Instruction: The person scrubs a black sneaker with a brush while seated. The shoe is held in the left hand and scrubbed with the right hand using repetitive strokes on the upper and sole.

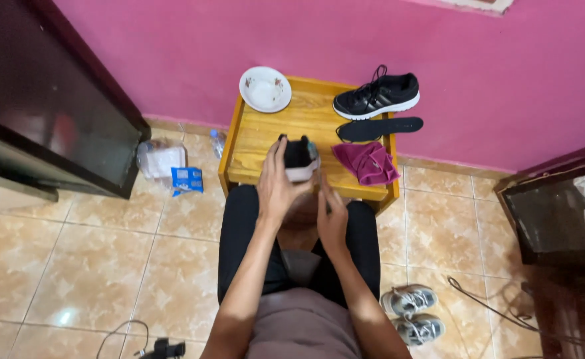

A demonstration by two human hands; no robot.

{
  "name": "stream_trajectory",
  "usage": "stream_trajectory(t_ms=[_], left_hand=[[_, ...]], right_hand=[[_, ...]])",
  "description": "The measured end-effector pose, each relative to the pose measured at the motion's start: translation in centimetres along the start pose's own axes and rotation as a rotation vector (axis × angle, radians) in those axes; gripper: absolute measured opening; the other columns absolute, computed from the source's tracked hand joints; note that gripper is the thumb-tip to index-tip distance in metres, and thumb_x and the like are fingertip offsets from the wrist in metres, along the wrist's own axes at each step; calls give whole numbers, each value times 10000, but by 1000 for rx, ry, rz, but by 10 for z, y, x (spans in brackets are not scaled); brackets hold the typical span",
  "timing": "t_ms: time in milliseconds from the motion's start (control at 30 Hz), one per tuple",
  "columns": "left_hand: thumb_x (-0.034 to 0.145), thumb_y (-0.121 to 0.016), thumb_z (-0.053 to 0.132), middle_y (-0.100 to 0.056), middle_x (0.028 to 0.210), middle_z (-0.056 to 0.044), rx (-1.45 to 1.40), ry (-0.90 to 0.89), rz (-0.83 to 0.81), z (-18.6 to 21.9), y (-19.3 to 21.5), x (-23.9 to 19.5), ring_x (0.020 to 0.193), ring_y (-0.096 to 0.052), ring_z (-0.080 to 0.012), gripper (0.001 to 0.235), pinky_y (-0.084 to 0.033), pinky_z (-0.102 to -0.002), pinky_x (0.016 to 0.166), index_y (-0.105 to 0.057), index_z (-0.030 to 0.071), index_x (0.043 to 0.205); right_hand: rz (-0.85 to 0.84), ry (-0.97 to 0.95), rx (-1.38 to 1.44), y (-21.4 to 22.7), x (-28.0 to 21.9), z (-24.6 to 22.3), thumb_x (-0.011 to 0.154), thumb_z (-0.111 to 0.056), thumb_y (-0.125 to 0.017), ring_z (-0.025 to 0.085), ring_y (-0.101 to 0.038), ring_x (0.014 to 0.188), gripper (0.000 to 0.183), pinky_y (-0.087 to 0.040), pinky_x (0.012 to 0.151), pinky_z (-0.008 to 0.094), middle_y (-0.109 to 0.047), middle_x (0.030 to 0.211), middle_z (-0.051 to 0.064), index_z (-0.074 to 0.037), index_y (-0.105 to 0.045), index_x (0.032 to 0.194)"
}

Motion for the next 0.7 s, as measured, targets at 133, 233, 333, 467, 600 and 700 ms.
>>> stream_trajectory(t_ms=[133,233,333,467,600,700], left_hand=[[650,-930,424,-480,1489,-162,-102,-49,26,-26,13,-20,1329,-534,-381,1120,-490,-520,1063,-356,131,1565],[660,-955,345,-445,1498,-219,-183,-34,81,-48,10,-44,1375,-473,-418,1132,-416,-531,1125,-332,70,1565],[684,-942,275,-424,1502,-249,-230,68,46,-71,5,-59,1373,-456,-443,1160,-388,-580,1133,-254,73,1595],[727,-905,227,-325,1585,-281,-412,332,29,-85,5,-63,1453,-348,-454,1165,-300,-572,1192,-182,153,1637],[684,-933,259,-303,1596,-299,-396,386,13,-107,-10,-63,1455,-341,-461,1219,-295,-555,1204,-187,194,1646],[727,-930,252,-322,1597,-292,-507,455,43,-91,5,-60,1467,-332,-452,1207,-265,-559,1211,-155,211,1651]], right_hand=[[-81,-40,-29,-4,-1,32,1079,-110,-504,327,-574,1302,391,-401,1164,468,-638,1410,105,-121,-592,1460],[-94,-77,-41,-14,-11,63,1085,-97,-502,353,-585,1272,421,-411,1149,470,-643,1397,121,-144,-566,1498],[-198,-101,-96,-19,-18,48,1088,-142,-500,369,-581,1265,455,-464,1099,507,-686,1334,90,-249,-535,1529],[-176,-20,-223,-21,-3,86,1058,-72,-532,358,-674,1135,477,-509,1041,487,-708,1225,171,-223,-540,1511],[-243,90,-144,-28,-24,50,1046,-5,-531,272,-706,1095,498,-467,1120,436,-676,1325,142,-193,-552,1508],[-203,95,-164,-19,-10,23,1051,-30,-532,339,-680,1086,452,-539,1049,471,-715,1154,203,-144,-559,1488]])
Point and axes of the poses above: each hand's wrist, its own x-axis towards the middle knuckle, its own y-axis out of the back of the hand, z = x × y, the point moved 2 cm from there along x, towards the middle knuckle
